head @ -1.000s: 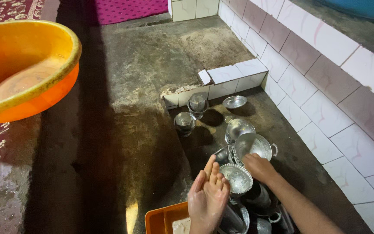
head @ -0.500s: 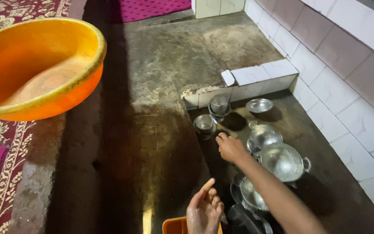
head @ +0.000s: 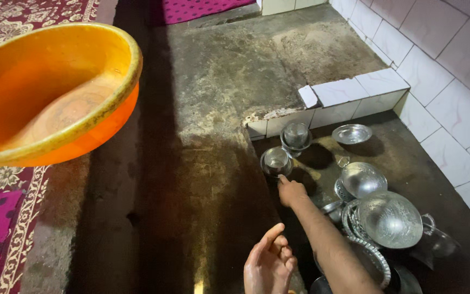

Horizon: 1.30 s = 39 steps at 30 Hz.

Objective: The person scrubs multiple metal dishes and utensils with a sponge on a wet tiled floor. They handle a perforated metal pot, small bowls, and cups one at a time, rubbing surfaces and rinsing them under a tap.

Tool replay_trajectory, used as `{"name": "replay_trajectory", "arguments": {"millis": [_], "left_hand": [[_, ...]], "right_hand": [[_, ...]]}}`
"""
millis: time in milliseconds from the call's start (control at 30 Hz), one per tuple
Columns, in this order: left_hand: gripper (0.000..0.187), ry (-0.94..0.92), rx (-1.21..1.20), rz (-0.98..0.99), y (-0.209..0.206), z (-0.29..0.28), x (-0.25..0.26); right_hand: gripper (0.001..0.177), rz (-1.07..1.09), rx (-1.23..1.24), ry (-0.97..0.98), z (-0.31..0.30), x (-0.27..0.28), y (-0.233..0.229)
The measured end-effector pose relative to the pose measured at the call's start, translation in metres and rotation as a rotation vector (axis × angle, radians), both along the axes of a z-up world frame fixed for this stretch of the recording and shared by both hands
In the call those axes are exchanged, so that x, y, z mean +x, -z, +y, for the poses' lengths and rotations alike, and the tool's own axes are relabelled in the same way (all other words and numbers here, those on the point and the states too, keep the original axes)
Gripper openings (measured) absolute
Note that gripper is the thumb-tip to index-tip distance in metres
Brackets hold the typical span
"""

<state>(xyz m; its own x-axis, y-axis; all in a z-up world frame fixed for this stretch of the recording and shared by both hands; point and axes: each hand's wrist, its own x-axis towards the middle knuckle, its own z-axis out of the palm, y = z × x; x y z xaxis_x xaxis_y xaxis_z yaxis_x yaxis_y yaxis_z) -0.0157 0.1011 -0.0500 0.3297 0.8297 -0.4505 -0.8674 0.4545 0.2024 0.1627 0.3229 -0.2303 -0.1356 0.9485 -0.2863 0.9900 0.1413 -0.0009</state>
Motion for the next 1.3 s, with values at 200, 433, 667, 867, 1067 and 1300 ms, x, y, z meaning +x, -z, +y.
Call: {"name": "replay_trajectory", "arguments": {"millis": [200,433,667,867,1067,1300], "left_hand": [[0.046,-0.002,-0.015,-0.001,0.013,-0.001,0.003],[0.049,0.006,0.07,-0.097,0.026,-0.006,0.017],[0.046,-0.003,-0.047,0.08,0.015,-0.025,0.038],[0.043,-0.049,-0.049,0.048,-0.002,-0.036,0.041],[0.03,-0.016,-0.101,0.112,0.024,-0.044,0.053],[0.026,0.011,-0.295,0.088,0.101,-0.063,0.078]], "right_hand": [[0.034,0.035,0.027,-0.012,-0.013,0.011,0.014],[0.027,-0.053,-0.217,-0.331,-0.126,0.016,-0.007],[0.018,0.368,-0.126,-0.059,-0.183,0.011,-0.05],[0.012,0.224,0.256,-0.06,-0.179,0.02,-0.047],[0.006,0.144,0.423,-0.126,-0.17,0.039,-0.07],[0.006,0.198,0.426,-0.17,-0.2,0.048,-0.126]]}}
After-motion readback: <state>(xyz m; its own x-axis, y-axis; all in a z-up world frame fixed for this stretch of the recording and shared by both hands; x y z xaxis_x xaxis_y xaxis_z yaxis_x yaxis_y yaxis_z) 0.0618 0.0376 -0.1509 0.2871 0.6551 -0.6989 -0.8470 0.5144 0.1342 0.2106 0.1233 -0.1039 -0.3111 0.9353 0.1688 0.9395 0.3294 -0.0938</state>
